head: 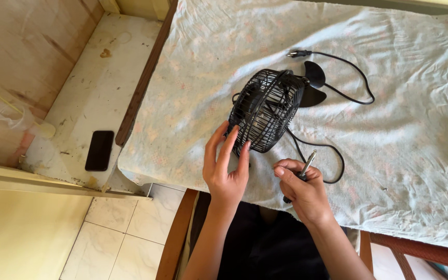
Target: The person assembles a small electric fan on a table. They use a screwdriver to tighten screws on the fan cage, then attach the fan blades to the motor shaft and secure them. Finally, they place the rear cage over the blades and fasten it to the base.
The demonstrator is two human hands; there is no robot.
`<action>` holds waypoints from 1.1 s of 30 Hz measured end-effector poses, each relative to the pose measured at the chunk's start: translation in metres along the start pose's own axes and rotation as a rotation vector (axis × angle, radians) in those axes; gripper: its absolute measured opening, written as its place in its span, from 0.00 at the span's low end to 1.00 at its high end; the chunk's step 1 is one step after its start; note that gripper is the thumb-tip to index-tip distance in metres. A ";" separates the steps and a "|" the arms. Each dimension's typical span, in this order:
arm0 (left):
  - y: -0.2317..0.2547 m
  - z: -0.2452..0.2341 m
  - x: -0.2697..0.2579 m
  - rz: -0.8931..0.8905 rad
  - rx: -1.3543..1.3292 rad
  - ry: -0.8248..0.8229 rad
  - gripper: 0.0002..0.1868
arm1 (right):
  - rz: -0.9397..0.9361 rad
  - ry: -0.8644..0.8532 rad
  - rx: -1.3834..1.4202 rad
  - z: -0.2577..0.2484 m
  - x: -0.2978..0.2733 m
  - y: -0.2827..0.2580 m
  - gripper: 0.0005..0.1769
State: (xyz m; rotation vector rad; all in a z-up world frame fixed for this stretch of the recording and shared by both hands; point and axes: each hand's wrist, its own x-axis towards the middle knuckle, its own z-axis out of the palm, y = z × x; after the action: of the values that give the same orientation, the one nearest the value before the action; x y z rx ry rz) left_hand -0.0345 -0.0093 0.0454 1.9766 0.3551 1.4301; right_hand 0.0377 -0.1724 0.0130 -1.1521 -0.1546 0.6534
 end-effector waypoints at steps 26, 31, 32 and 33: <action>0.020 -0.023 -0.060 -0.190 -0.490 -0.321 0.09 | 0.290 -0.081 0.274 -0.009 -0.036 0.020 0.07; 0.014 -0.023 -0.072 -0.404 -0.677 -0.350 0.07 | 0.211 -0.096 0.057 -0.004 -0.054 0.014 0.19; 0.012 -0.023 -0.074 -0.458 -0.721 -0.337 0.07 | 0.194 -0.106 0.037 -0.003 -0.056 0.012 0.19; 0.010 -0.022 -0.076 -0.511 -0.765 -0.324 0.06 | 0.176 -0.115 0.017 -0.003 -0.058 0.009 0.20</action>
State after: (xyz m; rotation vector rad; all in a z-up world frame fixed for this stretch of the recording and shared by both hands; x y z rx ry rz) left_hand -0.0840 -0.0525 0.0001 1.3189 0.1171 0.7374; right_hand -0.0118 -0.2048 0.0161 -1.1203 -0.1464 0.8761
